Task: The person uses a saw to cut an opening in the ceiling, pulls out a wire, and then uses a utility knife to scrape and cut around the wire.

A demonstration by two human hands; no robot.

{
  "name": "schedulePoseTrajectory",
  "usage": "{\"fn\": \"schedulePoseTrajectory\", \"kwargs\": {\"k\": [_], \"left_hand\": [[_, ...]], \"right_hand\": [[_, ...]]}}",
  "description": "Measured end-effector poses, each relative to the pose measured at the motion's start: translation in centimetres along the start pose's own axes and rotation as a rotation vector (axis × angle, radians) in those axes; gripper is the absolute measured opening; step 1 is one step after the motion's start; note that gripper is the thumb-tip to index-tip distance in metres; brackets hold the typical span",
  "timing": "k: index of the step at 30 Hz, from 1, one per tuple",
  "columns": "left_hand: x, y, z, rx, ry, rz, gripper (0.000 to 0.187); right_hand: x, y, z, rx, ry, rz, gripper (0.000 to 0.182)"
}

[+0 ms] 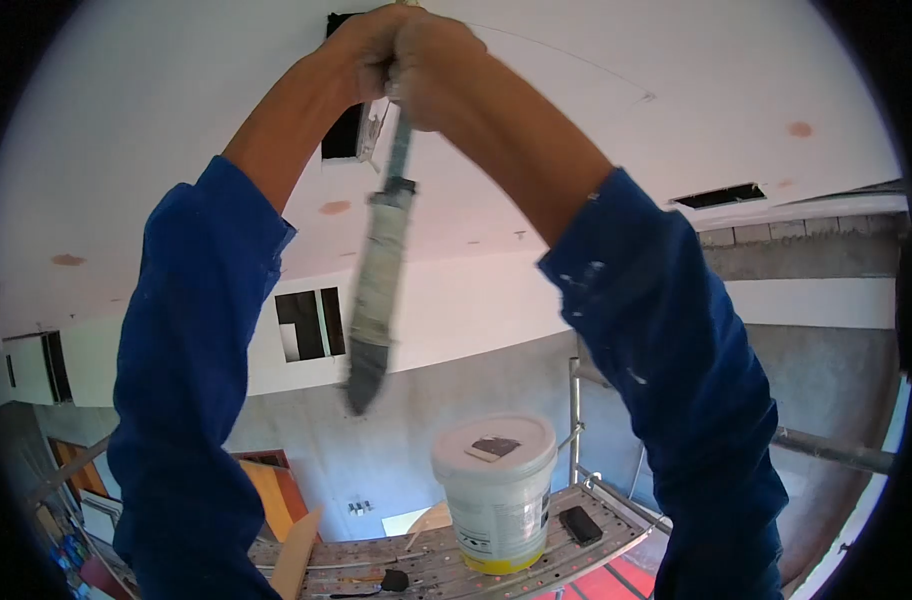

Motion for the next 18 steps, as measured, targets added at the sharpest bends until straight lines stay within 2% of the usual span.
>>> {"fn": "schedulePoseTrajectory", "kwargs": {"k": [2,3,5,6,7,10,13,14,15,18], "left_hand": [[0.9,-1.3,-1.0,0.016,0.048,-0.021,0.013],[2.7,-3.2,1.3,0.015,0.054,-0.064,0.011],[0.6,-3.8,0.4,-0.092,0.166,-0.078,0.009],[-1.0,-3.8,-0.7,-0.151,0.226,-0.084,0.008],[-3.0,-2.6,-2.9,-0.154,0.367,-0.056,0.006],[-3.1,-3.2,-2.3,-0.201,0.315,-0.070,0.007],[0.0,-2.5,-0.9,-0.149,0.223,0.039,0.011],[0.8,-2.5,-0.4,-0.115,0.200,0.102,0.012],[1.4,-2.8,0.5,-0.114,0.125,-0.017,0.016],[1.8,-1.4,0.7,0.021,-0.069,-0.101,0.017]], "right_hand": [[-0.2,2.0,0.7,-0.250,-0.313,1.130,0.014],[1.4,2.9,0.4,-0.254,-0.447,0.958,0.011],[7.7,3.7,-0.4,-0.234,-0.708,0.596,0.017],[8.8,3.0,-0.9,-0.219,-0.835,0.406,0.023],[9.4,0.9,-3.1,-0.290,-0.502,0.207,0.023],[9.6,1.7,-1.9,-0.345,-0.584,0.196,0.019],[6.5,2.7,-0.8,-0.277,-0.683,0.355,0.019],[5.7,2.8,-0.8,-0.284,-0.600,0.439,0.018],[4.4,2.2,-1.2,-0.285,-0.520,0.519,0.018],[1.8,-0.3,-2.1,-0.261,-0.258,0.747,0.018]]}}
Point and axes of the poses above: each hand's wrist, its own z-axis towards the middle knuckle, its own x-axis out of the back of the hand, y = z × x, the point moved 3 cm from there along z, towards the middle knuckle, and after that the axes turned 10 degrees about -x, right-handed, at the moved point
